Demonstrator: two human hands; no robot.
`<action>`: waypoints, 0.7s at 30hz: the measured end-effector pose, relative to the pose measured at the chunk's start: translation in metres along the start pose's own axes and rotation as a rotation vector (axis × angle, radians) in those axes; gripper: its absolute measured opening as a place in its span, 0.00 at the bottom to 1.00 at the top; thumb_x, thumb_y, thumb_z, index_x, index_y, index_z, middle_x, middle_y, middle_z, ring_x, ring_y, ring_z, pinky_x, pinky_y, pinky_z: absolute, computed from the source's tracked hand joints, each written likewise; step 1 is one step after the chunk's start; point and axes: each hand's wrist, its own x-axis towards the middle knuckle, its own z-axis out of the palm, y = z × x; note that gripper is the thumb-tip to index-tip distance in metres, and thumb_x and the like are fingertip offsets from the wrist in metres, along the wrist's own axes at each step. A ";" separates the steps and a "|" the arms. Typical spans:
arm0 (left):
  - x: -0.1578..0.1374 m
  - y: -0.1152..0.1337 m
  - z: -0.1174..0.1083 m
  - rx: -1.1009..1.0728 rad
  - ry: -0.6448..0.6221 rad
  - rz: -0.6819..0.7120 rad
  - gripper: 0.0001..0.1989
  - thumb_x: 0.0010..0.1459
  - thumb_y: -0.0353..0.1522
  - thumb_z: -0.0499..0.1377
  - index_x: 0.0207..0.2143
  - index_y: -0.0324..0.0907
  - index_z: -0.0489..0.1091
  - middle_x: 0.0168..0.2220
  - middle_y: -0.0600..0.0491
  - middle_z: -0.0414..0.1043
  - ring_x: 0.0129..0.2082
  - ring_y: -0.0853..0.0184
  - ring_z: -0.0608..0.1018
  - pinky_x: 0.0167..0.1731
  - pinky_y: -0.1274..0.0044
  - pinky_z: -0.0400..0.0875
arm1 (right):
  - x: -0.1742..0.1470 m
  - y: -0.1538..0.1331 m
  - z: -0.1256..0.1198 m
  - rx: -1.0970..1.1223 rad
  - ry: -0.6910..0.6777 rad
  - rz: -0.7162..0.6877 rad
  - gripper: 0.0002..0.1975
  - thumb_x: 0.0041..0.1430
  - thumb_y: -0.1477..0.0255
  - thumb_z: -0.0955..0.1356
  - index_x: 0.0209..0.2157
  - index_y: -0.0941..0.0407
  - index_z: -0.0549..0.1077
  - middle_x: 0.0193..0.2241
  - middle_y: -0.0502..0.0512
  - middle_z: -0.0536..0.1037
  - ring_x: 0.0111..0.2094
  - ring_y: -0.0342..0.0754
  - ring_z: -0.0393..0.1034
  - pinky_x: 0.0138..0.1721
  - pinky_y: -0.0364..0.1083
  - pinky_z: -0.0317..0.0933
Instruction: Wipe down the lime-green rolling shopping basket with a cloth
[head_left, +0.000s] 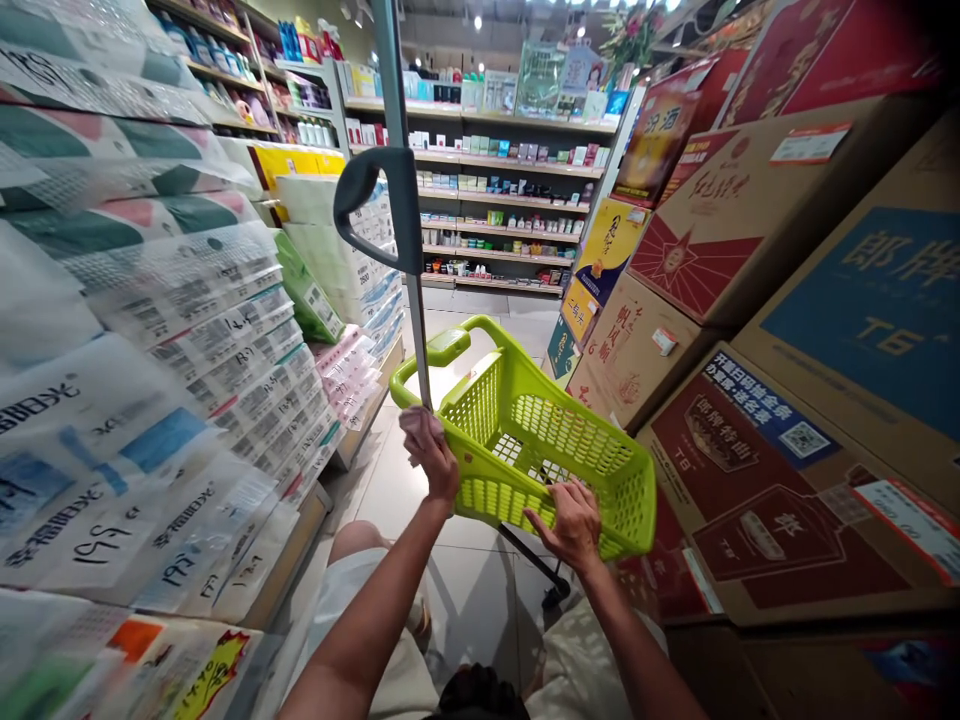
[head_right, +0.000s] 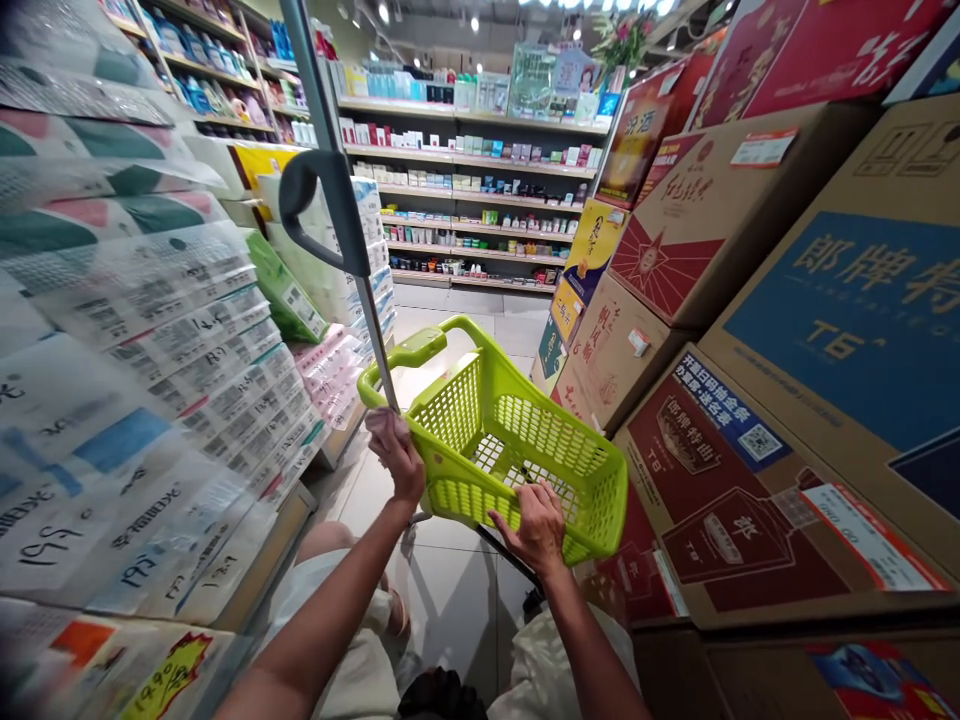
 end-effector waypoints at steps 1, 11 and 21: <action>-0.005 -0.002 -0.003 0.007 -0.047 0.019 0.28 0.71 0.43 0.48 0.68 0.39 0.61 0.60 0.33 0.60 0.65 0.47 0.65 0.69 0.53 0.55 | -0.001 0.001 0.001 0.005 0.003 0.001 0.15 0.69 0.58 0.64 0.46 0.54 0.73 0.39 0.58 0.80 0.47 0.55 0.72 0.64 0.57 0.57; 0.082 0.031 -0.026 -0.083 -0.130 0.277 0.30 0.72 0.46 0.47 0.70 0.42 0.59 0.64 0.39 0.65 0.67 0.52 0.65 0.70 0.57 0.55 | -0.003 0.005 0.005 -0.022 0.035 -0.013 0.13 0.68 0.60 0.64 0.44 0.53 0.73 0.38 0.57 0.80 0.45 0.55 0.73 0.63 0.56 0.58; 0.072 0.043 -0.024 0.033 -0.042 0.182 0.28 0.72 0.46 0.47 0.64 0.40 0.65 0.57 0.36 0.67 0.60 0.50 0.68 0.65 0.57 0.60 | 0.010 -0.016 -0.009 -0.075 -0.011 -0.002 0.13 0.71 0.60 0.63 0.47 0.54 0.71 0.38 0.57 0.81 0.46 0.56 0.74 0.68 0.61 0.46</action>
